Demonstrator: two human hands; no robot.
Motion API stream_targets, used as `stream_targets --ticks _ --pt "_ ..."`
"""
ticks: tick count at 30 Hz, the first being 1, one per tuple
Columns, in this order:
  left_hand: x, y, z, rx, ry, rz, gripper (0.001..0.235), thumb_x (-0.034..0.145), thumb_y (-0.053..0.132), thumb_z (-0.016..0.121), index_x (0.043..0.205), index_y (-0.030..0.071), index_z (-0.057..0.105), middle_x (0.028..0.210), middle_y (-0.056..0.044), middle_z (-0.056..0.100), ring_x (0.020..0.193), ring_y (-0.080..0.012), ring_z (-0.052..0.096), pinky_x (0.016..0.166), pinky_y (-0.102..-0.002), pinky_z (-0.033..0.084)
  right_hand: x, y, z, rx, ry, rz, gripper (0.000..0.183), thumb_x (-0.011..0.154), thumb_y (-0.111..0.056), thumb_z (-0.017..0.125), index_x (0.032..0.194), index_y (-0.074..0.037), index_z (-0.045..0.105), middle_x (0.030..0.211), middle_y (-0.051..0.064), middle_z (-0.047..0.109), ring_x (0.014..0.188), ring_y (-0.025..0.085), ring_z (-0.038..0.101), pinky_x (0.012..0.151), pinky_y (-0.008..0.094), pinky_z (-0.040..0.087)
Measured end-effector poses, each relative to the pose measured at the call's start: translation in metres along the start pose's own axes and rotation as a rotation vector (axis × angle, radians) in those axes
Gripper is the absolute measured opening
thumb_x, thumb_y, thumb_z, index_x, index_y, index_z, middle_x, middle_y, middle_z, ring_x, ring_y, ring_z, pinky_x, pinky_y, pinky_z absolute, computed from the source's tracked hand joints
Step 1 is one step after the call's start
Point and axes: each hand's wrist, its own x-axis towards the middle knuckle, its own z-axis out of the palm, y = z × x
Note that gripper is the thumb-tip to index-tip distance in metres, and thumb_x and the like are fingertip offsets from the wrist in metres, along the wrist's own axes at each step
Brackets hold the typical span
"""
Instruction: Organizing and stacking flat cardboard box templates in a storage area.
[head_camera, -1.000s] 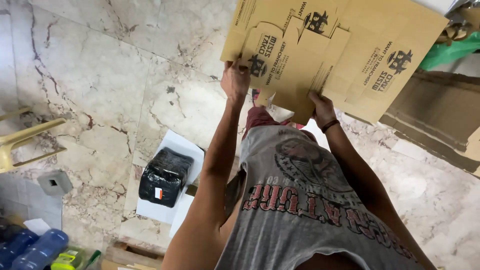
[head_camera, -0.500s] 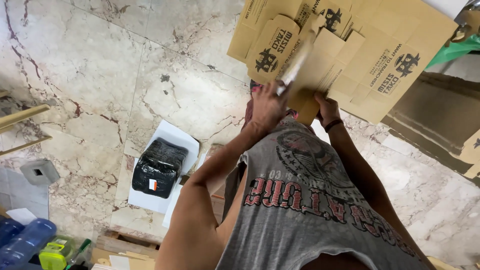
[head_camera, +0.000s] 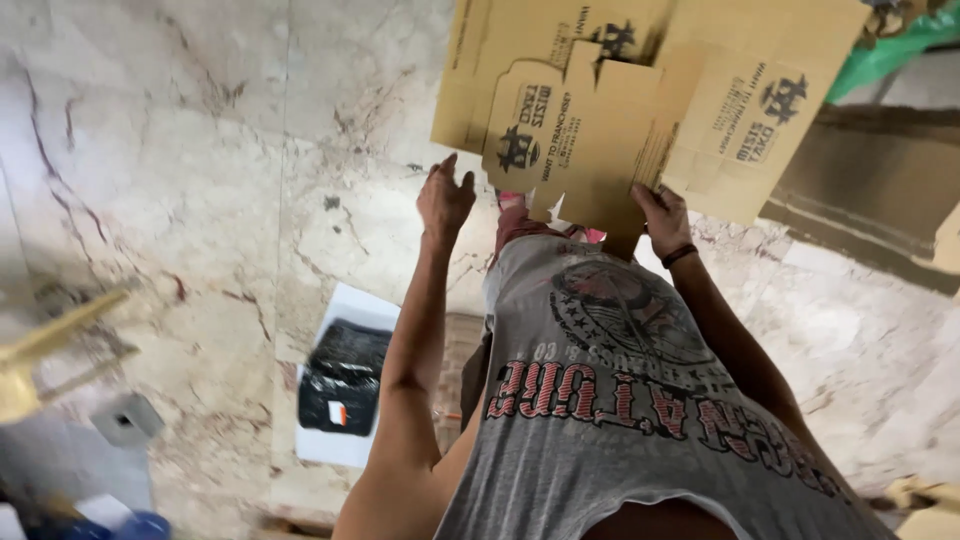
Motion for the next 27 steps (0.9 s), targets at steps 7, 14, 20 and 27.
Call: stream_targets --ticks 7,14,20,27 --pt "-0.016 0.051 -0.024 -0.44 0.065 0.182 0.072 0.093 0.022 0.082 0.154 0.011 0.045 0.135 -0.029 0.057 0.132 -0.0448 0.054 0.106 -0.063 0.048 -0.076 -0.114 -0.034 -0.001 0.075 -0.593 0.015 0.098 -0.002 0.075 0.087 0.005 0.068 0.081 0.015 0.068 0.088 0.011 0.052 0.086 0.037 0.055" --pt "-0.012 0.179 0.042 -0.947 -0.407 0.33 0.053 0.098 0.005 0.072 0.147 0.012 0.053 0.108 -0.001 0.059 0.096 -0.0149 0.06 0.067 -0.029 0.057 -0.102 -0.067 -0.213 0.144 0.072 -0.58 0.043 0.102 -0.018 0.075 0.061 -0.013 0.061 0.059 -0.005 0.054 0.061 0.004 0.041 0.066 0.024 0.039" --pt "-0.071 0.333 0.136 -0.749 -0.828 0.53 0.053 0.091 0.007 0.079 0.136 0.003 0.052 0.115 -0.017 0.066 0.096 -0.025 0.068 0.065 -0.042 0.067 -0.101 0.005 -0.383 -0.255 0.401 -0.191 0.044 0.104 -0.038 0.076 0.093 0.003 0.065 0.081 0.021 0.066 0.081 0.034 0.063 0.073 0.043 0.046" --pt "-0.138 0.509 0.228 -0.454 -0.946 0.581 0.081 0.085 0.008 0.077 0.15 0.006 0.029 0.1 -0.017 0.072 0.077 -0.0243 0.076 0.061 -0.033 0.067 -0.057 0.033 -0.562 -0.431 0.619 -0.379 0.029 0.101 -0.023 0.077 0.122 -0.005 0.065 0.106 0.016 0.069 0.09 0.029 0.065 0.074 0.041 0.052"
